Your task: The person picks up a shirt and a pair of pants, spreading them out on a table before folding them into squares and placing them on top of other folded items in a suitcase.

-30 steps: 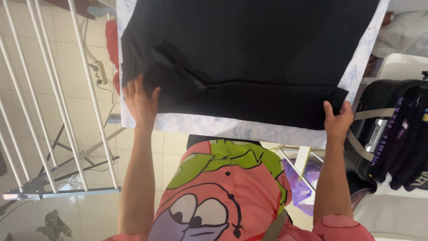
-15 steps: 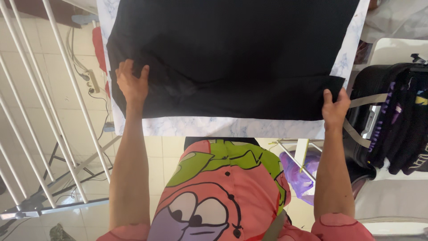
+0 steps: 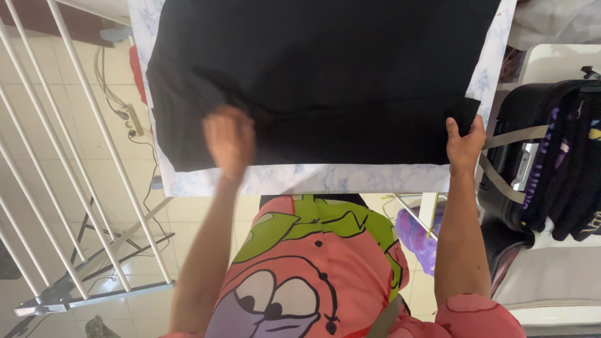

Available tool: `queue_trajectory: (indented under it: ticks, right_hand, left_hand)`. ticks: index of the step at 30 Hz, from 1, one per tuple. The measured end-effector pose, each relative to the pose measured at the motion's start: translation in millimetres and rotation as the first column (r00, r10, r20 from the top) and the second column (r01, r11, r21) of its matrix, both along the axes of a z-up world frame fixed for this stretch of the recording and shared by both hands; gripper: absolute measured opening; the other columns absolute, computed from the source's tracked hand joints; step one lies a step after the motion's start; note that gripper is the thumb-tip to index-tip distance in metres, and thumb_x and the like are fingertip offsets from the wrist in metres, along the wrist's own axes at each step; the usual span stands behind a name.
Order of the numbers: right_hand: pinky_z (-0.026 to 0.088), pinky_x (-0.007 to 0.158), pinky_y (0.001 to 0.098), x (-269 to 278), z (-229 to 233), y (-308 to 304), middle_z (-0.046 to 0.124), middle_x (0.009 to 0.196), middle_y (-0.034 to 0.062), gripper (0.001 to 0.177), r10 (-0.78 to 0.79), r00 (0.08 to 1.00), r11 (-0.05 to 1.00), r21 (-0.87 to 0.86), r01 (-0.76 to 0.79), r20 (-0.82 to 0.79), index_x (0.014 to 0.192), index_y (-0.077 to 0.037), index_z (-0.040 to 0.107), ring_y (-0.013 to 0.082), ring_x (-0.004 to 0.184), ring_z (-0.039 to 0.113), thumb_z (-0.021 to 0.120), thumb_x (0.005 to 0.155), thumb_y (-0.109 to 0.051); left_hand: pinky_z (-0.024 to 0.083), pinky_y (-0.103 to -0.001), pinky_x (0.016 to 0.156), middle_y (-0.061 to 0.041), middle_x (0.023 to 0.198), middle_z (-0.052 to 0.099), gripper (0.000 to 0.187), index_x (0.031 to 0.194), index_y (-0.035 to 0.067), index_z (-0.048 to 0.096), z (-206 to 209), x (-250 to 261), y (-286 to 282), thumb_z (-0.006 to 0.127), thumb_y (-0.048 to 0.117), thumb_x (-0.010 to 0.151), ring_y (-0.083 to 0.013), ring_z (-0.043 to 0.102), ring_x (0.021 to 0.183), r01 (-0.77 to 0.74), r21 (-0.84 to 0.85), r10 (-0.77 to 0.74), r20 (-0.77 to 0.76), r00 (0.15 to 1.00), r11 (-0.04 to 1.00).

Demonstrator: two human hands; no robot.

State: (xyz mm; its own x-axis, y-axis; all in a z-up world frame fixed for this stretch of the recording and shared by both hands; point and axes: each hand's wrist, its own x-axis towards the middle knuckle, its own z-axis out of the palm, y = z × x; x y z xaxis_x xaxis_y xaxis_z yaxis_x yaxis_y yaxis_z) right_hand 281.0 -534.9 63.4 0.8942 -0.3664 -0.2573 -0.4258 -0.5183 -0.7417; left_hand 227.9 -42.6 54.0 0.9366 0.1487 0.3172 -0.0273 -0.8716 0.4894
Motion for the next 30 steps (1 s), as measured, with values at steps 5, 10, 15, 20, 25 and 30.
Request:
queue_trajectory:
  ticks: [5, 10, 15, 20, 25, 30]
  right_hand:
    - [0.05, 0.095, 0.0333, 6, 3, -6, 0.067, 0.11, 0.0103, 0.016, 0.129, 0.978, 0.99, -0.079, -0.117, 0.162, 0.119, 0.004, 0.063, 0.0175, 0.102, 0.063, 0.067, 0.105, -0.002]
    - [0.051, 0.088, 0.0348, 3, 15, -7, 0.067, 0.1, 0.0119, 0.013, 0.074, 0.968, 0.967, -0.253, -0.011, 0.241, 0.119, 0.006, 0.062, 0.0184, 0.093, 0.06, 0.06, 0.114, -0.005]
    - [0.048, 0.078, 0.0326, -1, -3, -17, 0.061, 0.095, 0.0143, 0.02, 0.122, 0.986, 0.955, -0.283, -0.086, 0.111, 0.13, 0.002, 0.063, 0.0171, 0.086, 0.054, 0.066, 0.114, -0.008]
    - [0.054, 0.089, 0.0291, -18, -13, -21, 0.072, 0.106, 0.0097, 0.036, 0.086, 0.996, 0.994, -0.076, -0.083, 0.035, 0.131, 0.0, 0.058, 0.0146, 0.098, 0.069, 0.077, 0.101, -0.006]
    - [0.056, 0.094, 0.0325, -22, -10, -19, 0.074, 0.113, 0.0135, 0.049, 0.129, 0.991, 0.988, -0.088, -0.126, 0.03, 0.126, 0.001, 0.057, 0.0205, 0.104, 0.071, 0.09, 0.09, -0.008]
    - [0.053, 0.09, 0.0411, -23, 1, -20, 0.069, 0.112, 0.024, 0.066, 0.261, 0.942, 0.888, -0.33, -0.319, -0.21, 0.12, 0.005, 0.055, 0.0345, 0.103, 0.067, 0.099, 0.073, -0.01]
  left_hand:
    - [0.04, -0.049, 0.122, -0.011, 0.152, 0.056, 0.047, 0.139, 0.005, 0.062, -13, -31, -95, 0.076, 0.022, 0.097, -0.029, 0.048, 0.146, 0.436, -0.059, -0.439, -0.181, 0.88, 0.898]
    - [0.018, -0.067, 0.124, -0.007, 0.171, 0.021, 0.077, 0.162, 0.01, 0.031, -18, -30, -107, 0.059, 0.048, 0.101, -0.0296, 0.018, 0.159, 0.353, -0.014, -0.32, -0.457, 0.83, 0.936]
    - [0.027, -0.069, 0.112, -0.009, 0.169, 0.026, 0.075, 0.161, 0.009, 0.034, -19, -35, -77, 0.056, 0.049, 0.102, -0.0351, 0.033, 0.148, 0.258, 0.051, -0.192, -0.535, 0.822, 0.965]
    - [0.039, -0.059, 0.095, -0.011, 0.164, 0.036, 0.07, 0.159, 0.008, 0.039, -13, -35, -60, 0.061, 0.04, 0.101, -0.0369, 0.049, 0.128, 0.203, 0.034, -0.158, -0.506, 0.848, 0.979]
    - [0.056, -0.037, 0.087, -0.008, 0.147, 0.058, 0.046, 0.146, 0.008, 0.061, -10, -3, -73, 0.071, 0.008, 0.101, -0.023, 0.063, 0.104, 0.308, 0.04, -0.292, -0.219, 0.931, 0.951]
    - [0.059, -0.035, 0.077, -0.008, 0.116, 0.062, 0.035, 0.125, 0.006, 0.067, -4, 41, -83, 0.077, 0.01, 0.092, -0.0245, 0.065, 0.097, 0.313, -0.084, -0.324, -0.247, 0.913, 0.946]
